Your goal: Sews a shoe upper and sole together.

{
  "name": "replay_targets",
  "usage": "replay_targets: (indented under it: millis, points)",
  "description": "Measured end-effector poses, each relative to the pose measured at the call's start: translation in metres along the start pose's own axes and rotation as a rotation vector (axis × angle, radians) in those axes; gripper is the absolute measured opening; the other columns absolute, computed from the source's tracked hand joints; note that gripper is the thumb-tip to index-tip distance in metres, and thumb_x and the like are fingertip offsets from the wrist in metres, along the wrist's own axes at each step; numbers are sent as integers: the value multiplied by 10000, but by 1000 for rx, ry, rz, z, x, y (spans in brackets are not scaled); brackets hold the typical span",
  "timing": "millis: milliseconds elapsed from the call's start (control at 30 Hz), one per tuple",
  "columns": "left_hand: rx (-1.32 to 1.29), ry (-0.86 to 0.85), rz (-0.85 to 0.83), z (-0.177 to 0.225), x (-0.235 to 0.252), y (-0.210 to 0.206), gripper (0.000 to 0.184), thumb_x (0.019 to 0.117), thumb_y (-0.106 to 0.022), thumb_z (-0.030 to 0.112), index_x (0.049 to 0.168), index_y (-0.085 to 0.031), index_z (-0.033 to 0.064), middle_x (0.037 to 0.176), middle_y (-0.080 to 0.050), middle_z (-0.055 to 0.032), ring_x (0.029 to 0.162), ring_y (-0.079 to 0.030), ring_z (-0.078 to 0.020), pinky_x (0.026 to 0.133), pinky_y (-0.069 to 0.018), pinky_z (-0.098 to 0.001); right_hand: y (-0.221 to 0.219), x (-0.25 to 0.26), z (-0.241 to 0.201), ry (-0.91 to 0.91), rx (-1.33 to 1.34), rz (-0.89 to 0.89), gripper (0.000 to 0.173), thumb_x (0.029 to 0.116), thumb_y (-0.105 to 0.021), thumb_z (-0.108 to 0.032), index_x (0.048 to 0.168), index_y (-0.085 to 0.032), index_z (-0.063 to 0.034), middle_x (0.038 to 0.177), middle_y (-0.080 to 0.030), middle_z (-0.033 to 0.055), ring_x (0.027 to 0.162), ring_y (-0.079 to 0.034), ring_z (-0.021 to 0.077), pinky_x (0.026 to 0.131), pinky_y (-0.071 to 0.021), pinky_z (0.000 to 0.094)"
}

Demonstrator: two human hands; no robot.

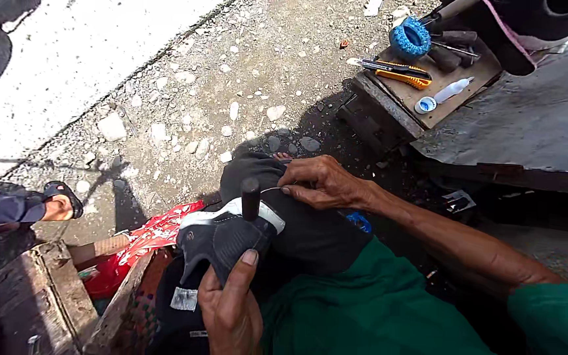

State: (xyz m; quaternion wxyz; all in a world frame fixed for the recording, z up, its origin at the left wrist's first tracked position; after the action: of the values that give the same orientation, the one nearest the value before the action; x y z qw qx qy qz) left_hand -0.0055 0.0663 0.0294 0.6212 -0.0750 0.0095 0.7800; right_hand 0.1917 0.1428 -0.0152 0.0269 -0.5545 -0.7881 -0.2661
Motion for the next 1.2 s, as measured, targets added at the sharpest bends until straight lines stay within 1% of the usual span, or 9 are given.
replay_targets:
  millis: [33, 167, 300, 433, 533, 633, 767, 1033, 1200]
  points:
    - [-2, 0, -4, 0, 0, 0, 103, 845, -694, 81, 931, -751, 92, 888, -760, -26, 847, -727, -84, 793, -603, -247, 7, 1, 0, -6, 47, 10, 227, 1006, -608, -186, 1023, -784, -44, 929, -749, 60, 827, -687, 110, 745, -553, 312]
    - [-16, 4, -5, -2, 0, -1, 108, 836, -711, 83, 935, -753, 81, 895, -761, -40, 859, -729, -89, 803, -604, -251, 29, 6, -2, -77, 250, -8, 181, 985, -649, -131, 996, -776, -3, 903, -727, 38, 734, -632, 10, 652, -531, 170]
    - [-31, 15, 5, -3, -1, -2, 106, 831, -723, 85, 932, -751, 73, 894, -760, -47, 857, -731, -92, 802, -606, -252, 32, 8, 0, -227, 493, -117, 174, 992, -639, -127, 981, -747, 8, 828, -700, -10, 606, -546, -34, 535, -457, 135]
    - [-20, 3, -5, -5, 0, -4, 100, 841, -695, 78, 928, -745, 73, 890, -756, -38, 851, -725, -83, 800, -599, -241, 12, 1, 6, -409, 881, -239, 215, 1046, -514, -173, 997, -689, -59, 849, -752, 4, 515, -562, -22, 460, -447, 143]
    - [-2, 6, 5, -7, 1, -3, 84, 849, -701, 93, 920, -743, 76, 878, -754, -31, 838, -723, -83, 792, -601, -244, 0, -3, -2, -466, 1066, -307, 225, 1016, -523, -266, 887, -664, -147, 638, -563, -95, 509, -502, -41, 467, -403, 121]
    - [-5, 3, 3, -8, 1, -2, 98, 858, -693, 87, 942, -736, 62, 887, -752, -35, 847, -722, -88, 799, -602, -256, 6, 0, -11, -427, 1075, -333, 333, 998, -606, -333, 692, -583, -204, 563, -422, -155, 487, -401, -85, 447, -299, 98]
    - [-17, 10, 14, -8, 1, -4, 112, 861, -675, 56, 962, -722, 44, 898, -754, -39, 860, -725, -95, 809, -604, -264, 21, 4, -21, -351, 982, -237, 374, 991, -621, -272, 629, -548, -209, 540, -409, -162, 488, -383, -84, 460, -296, 111]
    - [-26, 6, 16, -8, 0, -8, 125, 852, -679, 50, 966, -727, 33, 896, -751, -44, 851, -724, -100, 801, -606, -262, 36, 2, -38, -286, 1014, -34, 366, 984, -615, -211, 629, -522, -208, 536, -393, -154, 481, -388, -73, 453, -307, 115]
    - [-15, 7, 29, -9, 0, -5, 120, 849, -679, 64, 959, -726, 54, 889, -751, -26, 852, -724, -90, 801, -605, -251, 33, -2, -9, -373, 871, -54, 376, 1030, -605, -363, 692, -596, -198, 558, -445, -147, 500, -421, -60, 487, -354, 123]
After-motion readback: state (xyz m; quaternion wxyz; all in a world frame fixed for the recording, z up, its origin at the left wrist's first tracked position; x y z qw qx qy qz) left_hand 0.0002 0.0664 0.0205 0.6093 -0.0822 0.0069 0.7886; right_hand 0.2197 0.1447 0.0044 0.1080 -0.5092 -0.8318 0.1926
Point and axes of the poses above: each hand's wrist, its own x-axis towards the middle knuckle, its own y-axis out of the back of the hand, z = x × y, the point moved 10 cm from there along x, towards the middle knuckle
